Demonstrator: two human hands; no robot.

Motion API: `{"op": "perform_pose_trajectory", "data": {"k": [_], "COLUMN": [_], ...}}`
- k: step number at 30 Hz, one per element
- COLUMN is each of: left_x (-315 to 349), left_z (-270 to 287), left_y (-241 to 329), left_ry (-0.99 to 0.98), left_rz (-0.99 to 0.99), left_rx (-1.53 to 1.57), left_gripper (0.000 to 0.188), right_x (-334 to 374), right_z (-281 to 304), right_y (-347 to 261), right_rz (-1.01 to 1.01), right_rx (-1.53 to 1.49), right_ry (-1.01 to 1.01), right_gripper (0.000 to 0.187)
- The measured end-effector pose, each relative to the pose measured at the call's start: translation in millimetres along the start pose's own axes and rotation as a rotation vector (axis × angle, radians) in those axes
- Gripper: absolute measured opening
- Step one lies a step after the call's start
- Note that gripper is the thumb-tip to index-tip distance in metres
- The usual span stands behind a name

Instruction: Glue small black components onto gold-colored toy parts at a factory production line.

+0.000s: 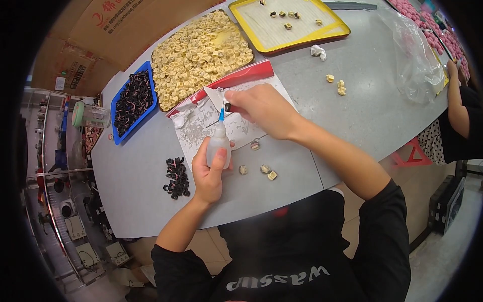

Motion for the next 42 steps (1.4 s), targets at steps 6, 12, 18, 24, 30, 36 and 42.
{"op": "perform_pose_trajectory", "data": {"k": [6, 12, 18, 24, 30, 36, 42], "left_x": [-1, 1, 6, 3, 5, 4, 6], "left_z": [-2, 0, 4, -3, 2, 5, 4], "left_y": [1, -3, -1, 4, -1, 3, 4], "left_ry": [-0.012, -0.007, 0.045, 0.005, 0.040, 0.069, 0.078], "left_rz": [-0.003, 0.011, 0.002, 0.004, -0.071, -0.105, -0.139], "left_rx": [-0.007, 0.005, -0.038, -0.014, 0.075, 0.083, 0.101], "left_gripper": [0.021, 0.021, 0.020, 0.030, 0.029, 0.030, 0.030], "right_x": [-2, -2, 1, 16, 22, 32, 50], "right_z": [12, 7, 49, 78, 77, 78, 66], "right_y": [0, 1, -19, -25, -7, -4, -8], "right_rz": [0.022, 0.015, 0.248, 0.154, 0.095, 0.077, 0.110], "right_rx": [-0.119, -0.073, -0.127, 0.715, 1.122, 1.189, 1.328], "right_ry": [0.081, 0.030, 0.303, 0.572, 0.555, 0.582, 0.585], "right_gripper": [0.045, 0.043, 0.040, 0.019, 0.016, 0.014, 0.015]}}
Point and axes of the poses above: each hand's wrist, its own x-axis away from the middle knuckle, its own z-axis out of the back of the hand, y = z × x, the point moved 10 cm from there along -x, towards the middle knuckle, and after that the axes turned 9 degrees about -z, right-handed, at the moved point
